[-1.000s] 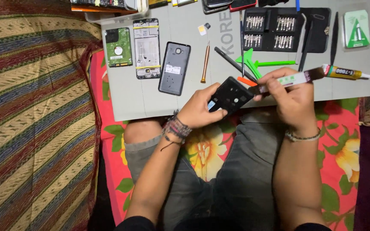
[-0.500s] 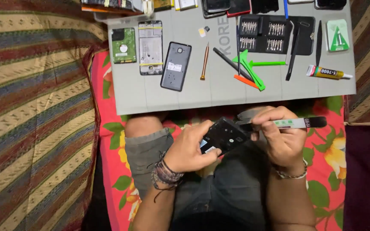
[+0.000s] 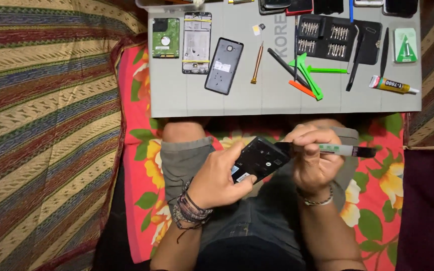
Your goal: Disassembling a smartphone and cleaning its internal circuit boards using a small brush and prying tools.
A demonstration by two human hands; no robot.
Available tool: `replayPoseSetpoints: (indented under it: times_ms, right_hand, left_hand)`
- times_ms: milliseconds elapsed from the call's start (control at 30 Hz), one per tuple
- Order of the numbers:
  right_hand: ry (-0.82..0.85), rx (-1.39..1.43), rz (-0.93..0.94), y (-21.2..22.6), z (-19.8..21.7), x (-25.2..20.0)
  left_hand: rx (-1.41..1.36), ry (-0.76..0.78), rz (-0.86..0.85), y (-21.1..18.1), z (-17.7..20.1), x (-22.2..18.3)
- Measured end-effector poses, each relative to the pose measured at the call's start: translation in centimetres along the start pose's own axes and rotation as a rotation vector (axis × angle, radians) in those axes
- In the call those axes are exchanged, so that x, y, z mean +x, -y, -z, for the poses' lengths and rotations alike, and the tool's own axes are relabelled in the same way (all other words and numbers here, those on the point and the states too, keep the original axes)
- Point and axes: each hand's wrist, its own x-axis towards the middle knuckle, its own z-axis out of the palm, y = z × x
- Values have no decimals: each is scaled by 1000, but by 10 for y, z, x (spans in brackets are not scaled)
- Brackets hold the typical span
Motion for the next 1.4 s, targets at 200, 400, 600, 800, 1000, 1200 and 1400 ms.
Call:
replayPoseSetpoints:
  times_ms: [200,400,600,800,1000,1200,1400]
  right_hand:
    - [-13,-17,-29,8,-12,0]
    - [38,-68,-74,20,-17,6]
    - [54,-39,-143,12,-9,6]
    - [92,-71,-250,15,-3,8]
    - [155,7,-334,4,11,8]
    - [85,439,-432,-19,19,-8]
    - [32,324,-349,-20,17,-11]
  left_hand:
    - [32,40,-1,0,2,-3]
    - [70,81,-19,-2,0,2]
    - [123,98,-16,4,-1,4]
    - [287,171,-22,-3,11,12]
    - [354,294,34,2,20,13]
    - [367,412,37,2,25,20]
    - [442,411,-4,7,23,27]
